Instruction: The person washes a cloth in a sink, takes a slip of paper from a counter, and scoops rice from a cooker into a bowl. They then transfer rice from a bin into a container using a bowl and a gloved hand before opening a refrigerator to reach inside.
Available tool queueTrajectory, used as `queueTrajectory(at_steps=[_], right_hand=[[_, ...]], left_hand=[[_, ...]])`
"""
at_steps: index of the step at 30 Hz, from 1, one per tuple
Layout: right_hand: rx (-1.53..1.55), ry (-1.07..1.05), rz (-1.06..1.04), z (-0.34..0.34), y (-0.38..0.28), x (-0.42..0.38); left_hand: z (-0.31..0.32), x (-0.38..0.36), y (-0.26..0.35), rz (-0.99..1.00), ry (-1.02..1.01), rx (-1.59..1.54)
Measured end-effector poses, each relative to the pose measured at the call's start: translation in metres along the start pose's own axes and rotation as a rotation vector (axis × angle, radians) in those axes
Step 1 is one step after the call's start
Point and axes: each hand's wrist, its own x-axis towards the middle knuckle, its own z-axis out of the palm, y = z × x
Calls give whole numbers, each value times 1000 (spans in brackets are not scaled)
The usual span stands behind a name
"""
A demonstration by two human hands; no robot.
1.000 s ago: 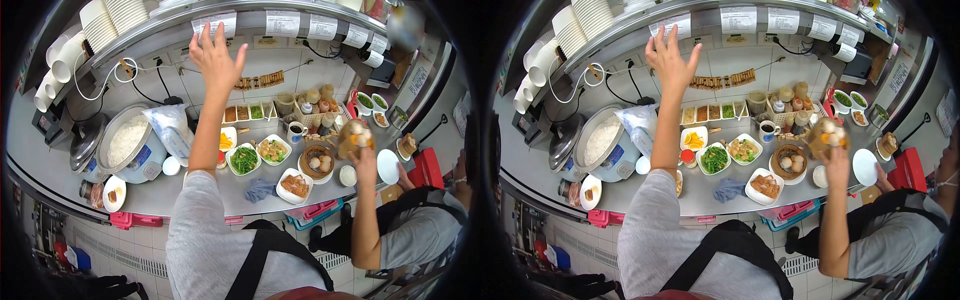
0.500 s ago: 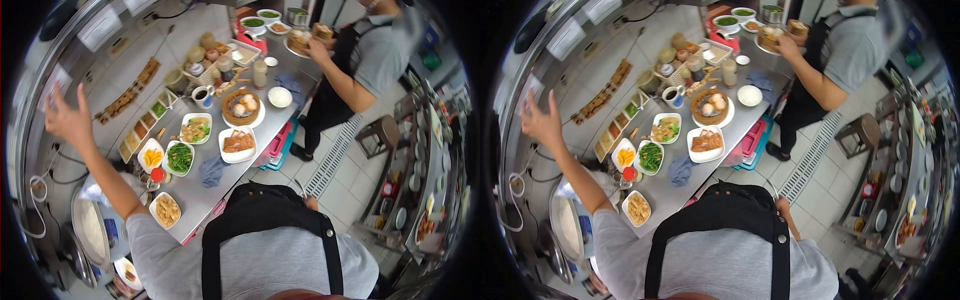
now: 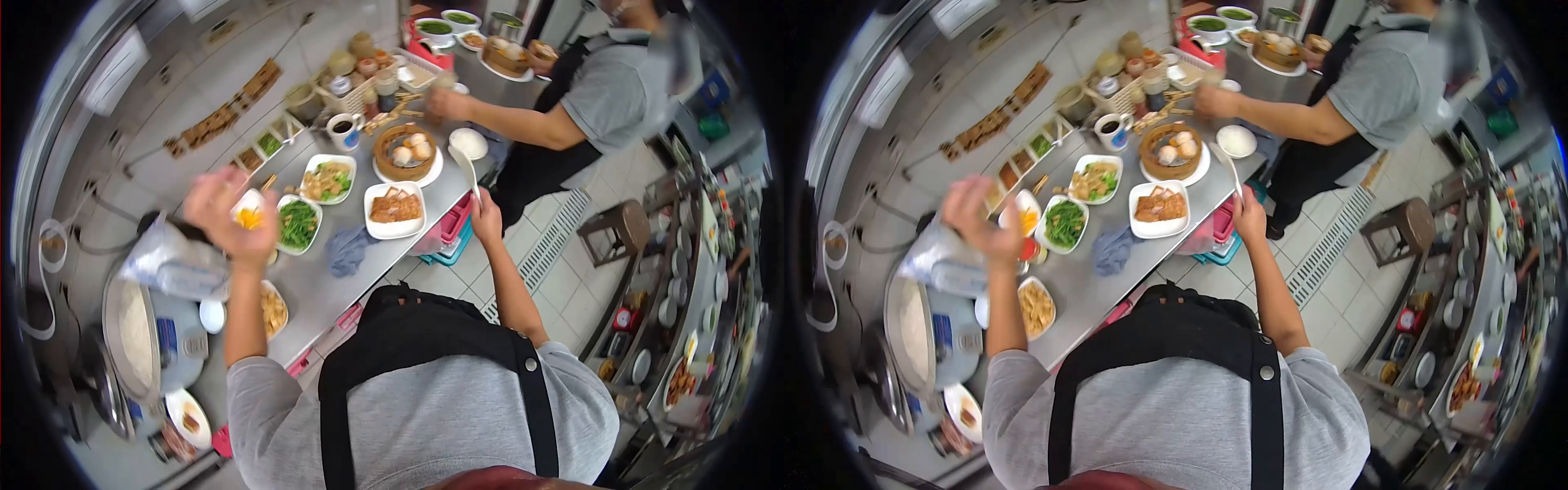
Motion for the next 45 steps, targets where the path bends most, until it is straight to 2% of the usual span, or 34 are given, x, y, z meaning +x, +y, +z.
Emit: queueTrajectory(at_steps=[2,4,6,7,9,10,13,14,17,18,20,21,22,23,24,26,27,28,30,31,32,33,34,35,36,37,39,41,43,45], right_hand=[[9,-41,-182,-4,-13,-39],[156,-75,-428,-9,-26,-86],[212,-388,-335,-21,-41,-128],[216,-489,-326,-24,-45,-145],[261,-694,-329,-22,-47,-166],[257,-751,-358,-19,-47,-178],[305,-972,-446,-3,-43,-199],[302,-1061,-491,-4,-55,-202],[277,-1249,-660,12,-71,-222],[271,-1303,-755,18,-78,-227],[296,-1401,-899,29,-96,-249],[302,-1412,-881,33,-106,-260],[299,-1419,-862,37,-118,-272],[330,-1593,-668,38,-134,-287],[335,-1624,-710,43,-145,-305],[535,-1840,-399,52,-170,-344],[608,-1877,-421,54,-184,-368],[601,-1895,-445,52,-201,-389],[551,-2020,-478,49,-233,-425],[549,-2031,-492,52,-248,-439],[617,-2017,-663,55,-263,-455],[692,-1990,-829,59,-275,-475],[705,-1995,-821,66,-284,-493],[543,-2093,-939,80,-294,-505],[368,-2179,-1046,91,-301,-518],[328,-2160,-1082,100,-307,-532],[284,-2173,-1032,117,-315,-557],[235,-2254,-894,130,-326,-576],[103,-2333,-842,143,-346,-593],[46,-2369,-805,157,-371,-607]], left_hand=[[-8,-42,39,-170,-152,-154],[-13,-88,73,-256,-326,-413],[-30,-143,111,-444,-518,-464],[-42,-157,129,-477,-503,-420],[-65,-179,165,-718,-498,-440],[-79,-190,181,-764,-474,-398],[-115,-208,218,-1077,-376,-348],[-126,-212,225,-1116,-325,-292],[-166,-217,237,-1208,-448,-207],[-178,-223,239,-1230,-414,-131],[-198,-250,241,-1187,-744,-73],[-207,-258,242,-1219,-712,-8],[-214,-267,243,-1419,-982,-39],[-222,-277,245,-1617,-1250,-102],[-230,-290,249,-1649,-1209,-72],[-245,-302,252,-2001,-456,-318],[-252,-299,256,-2149,-24,-408],[-266,-301,252,-2145,8,-399],[-302,-309,245,-2071,377,-591],[-323,-313,243,-1993,430,-575],[-339,-321,238,-1989,441,-562],[-357,-334,233,-1961,554,-426],[-378,-343,231,-1933,655,-290],[-402,-344,227,-1954,797,-265],[-426,-361,225,-1961,778,-255],[-453,-387,220,-2044,757,-158],[-502,-400,215,-2183,785,-88],[-546,-411,214,-2185,768,-91],[-576,-417,209,-2186,764,-98],[-597,-419,204,-2207,784,164]])
